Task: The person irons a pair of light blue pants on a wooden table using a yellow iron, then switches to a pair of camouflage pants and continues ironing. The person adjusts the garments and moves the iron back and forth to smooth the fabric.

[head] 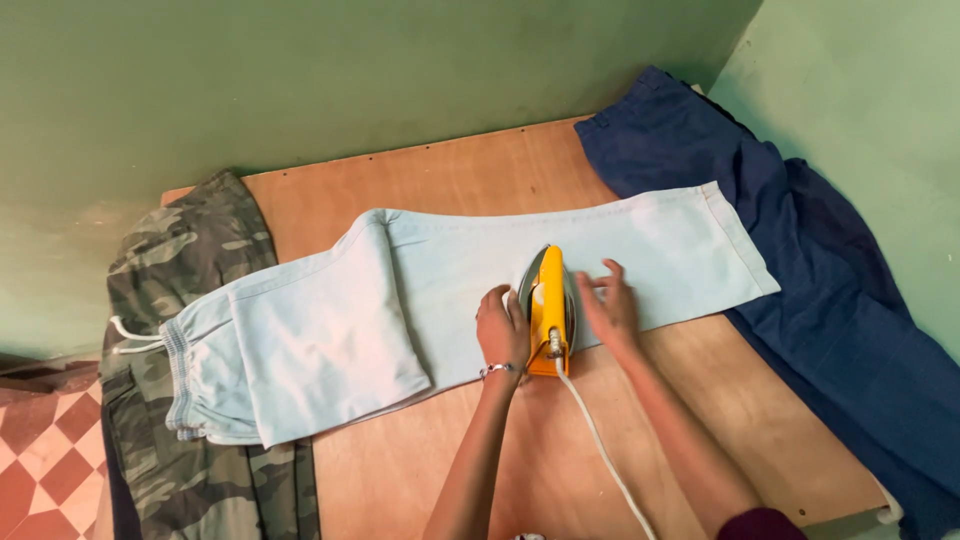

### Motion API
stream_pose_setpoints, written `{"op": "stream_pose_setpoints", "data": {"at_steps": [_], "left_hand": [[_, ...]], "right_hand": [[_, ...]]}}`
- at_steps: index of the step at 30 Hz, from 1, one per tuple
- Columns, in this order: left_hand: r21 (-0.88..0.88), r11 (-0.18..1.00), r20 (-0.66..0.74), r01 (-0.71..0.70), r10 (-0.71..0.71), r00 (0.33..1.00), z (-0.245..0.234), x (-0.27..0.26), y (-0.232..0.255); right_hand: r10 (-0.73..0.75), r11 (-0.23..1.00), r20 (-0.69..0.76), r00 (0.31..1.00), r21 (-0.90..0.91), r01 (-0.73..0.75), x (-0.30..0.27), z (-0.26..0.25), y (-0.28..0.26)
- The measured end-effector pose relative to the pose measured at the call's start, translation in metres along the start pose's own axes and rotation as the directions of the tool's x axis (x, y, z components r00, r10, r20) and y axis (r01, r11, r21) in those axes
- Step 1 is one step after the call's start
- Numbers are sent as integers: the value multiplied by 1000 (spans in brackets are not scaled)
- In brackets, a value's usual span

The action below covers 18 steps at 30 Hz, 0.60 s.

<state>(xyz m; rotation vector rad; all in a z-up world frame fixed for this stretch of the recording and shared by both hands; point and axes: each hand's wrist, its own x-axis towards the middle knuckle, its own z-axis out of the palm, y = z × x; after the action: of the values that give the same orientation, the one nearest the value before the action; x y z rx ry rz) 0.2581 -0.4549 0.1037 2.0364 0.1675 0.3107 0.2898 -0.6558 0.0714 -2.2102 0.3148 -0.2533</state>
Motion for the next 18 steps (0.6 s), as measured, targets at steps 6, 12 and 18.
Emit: {"op": "stream_pose_setpoints", "data": {"at_steps": [6, 12, 18], "left_hand": [[244, 942, 0, -229, 237, 972, -2, -38, -48], [378, 840, 187, -389, 342, 921, -14, -67, -47], [380, 834, 256, -401, 322, 912, -26, -63, -27]], "right_hand": [[107, 723, 389, 915, 601, -340, 0, 52, -62], [49, 999, 518, 854, -9, -51, -9, -12, -71], [124, 964, 352, 928, -264, -29, 39, -48, -72]]}}
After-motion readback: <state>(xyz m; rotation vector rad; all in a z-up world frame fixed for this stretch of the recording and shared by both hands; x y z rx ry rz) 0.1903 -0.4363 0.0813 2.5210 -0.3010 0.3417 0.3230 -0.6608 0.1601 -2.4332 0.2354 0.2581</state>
